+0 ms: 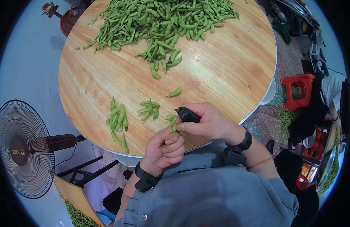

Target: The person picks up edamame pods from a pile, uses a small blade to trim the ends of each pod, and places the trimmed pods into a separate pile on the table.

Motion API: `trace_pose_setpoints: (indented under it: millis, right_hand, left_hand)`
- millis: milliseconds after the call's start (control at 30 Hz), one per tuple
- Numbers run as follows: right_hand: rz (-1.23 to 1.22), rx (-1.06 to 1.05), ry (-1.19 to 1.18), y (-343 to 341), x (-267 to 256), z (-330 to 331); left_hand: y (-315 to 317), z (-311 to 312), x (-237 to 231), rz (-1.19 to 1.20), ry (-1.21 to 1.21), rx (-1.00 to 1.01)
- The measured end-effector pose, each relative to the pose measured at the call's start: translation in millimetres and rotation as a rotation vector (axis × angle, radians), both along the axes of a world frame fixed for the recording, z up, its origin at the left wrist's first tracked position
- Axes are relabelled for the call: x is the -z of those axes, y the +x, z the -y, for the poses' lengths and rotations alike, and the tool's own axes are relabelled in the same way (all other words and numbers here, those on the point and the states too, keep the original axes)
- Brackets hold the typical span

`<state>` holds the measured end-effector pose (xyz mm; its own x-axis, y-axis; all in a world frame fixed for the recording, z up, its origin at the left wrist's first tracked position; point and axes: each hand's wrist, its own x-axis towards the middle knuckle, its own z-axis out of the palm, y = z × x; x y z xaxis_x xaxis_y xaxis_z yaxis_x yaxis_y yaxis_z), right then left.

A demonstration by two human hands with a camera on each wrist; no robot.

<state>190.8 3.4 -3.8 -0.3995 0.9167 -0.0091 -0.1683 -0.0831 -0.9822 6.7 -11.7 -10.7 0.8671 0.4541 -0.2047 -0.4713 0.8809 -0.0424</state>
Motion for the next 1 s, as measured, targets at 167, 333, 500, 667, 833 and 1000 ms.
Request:
trace_pose_setpoints:
  millis: [167, 333, 500, 667, 833, 1000]
  right_hand:
    - [-0.017, -0.153, -0.127, 12.3, -7.3, -4.1]
    - [0.017, -0.126, -0.046, 6.5, -7.7, -3.4]
    - [0.115, 0.101, -0.233, -2.0, -14.4, 1.9]
    - [0.292, 0.165, 0.03, -10.6, -12.7, 6.0]
    - [0.141, 0.067, -0.193, -11.9, -13.8, 6.4]
    - [0.006, 0.025, -0.454, -15.4, -11.1, 7.5]
  left_hand:
    - [-0.8, 1.9, -2.9, 0.043, 0.002, 0.072]
    - [-0.1, 1.2, -3.6, 0.083, -0.051, 0.112]
    - [11.6, -1.6, -21.4, -0.864, 0.32, -0.222]
    - [4.4, -0.9, -18.3, -1.108, 0.821, -0.308]
    - [0.0, -2.9, -12.0, -1.052, 1.106, -0.253]
    - [3.5, -2.1, -13.0, -1.124, 0.967, -0.154]
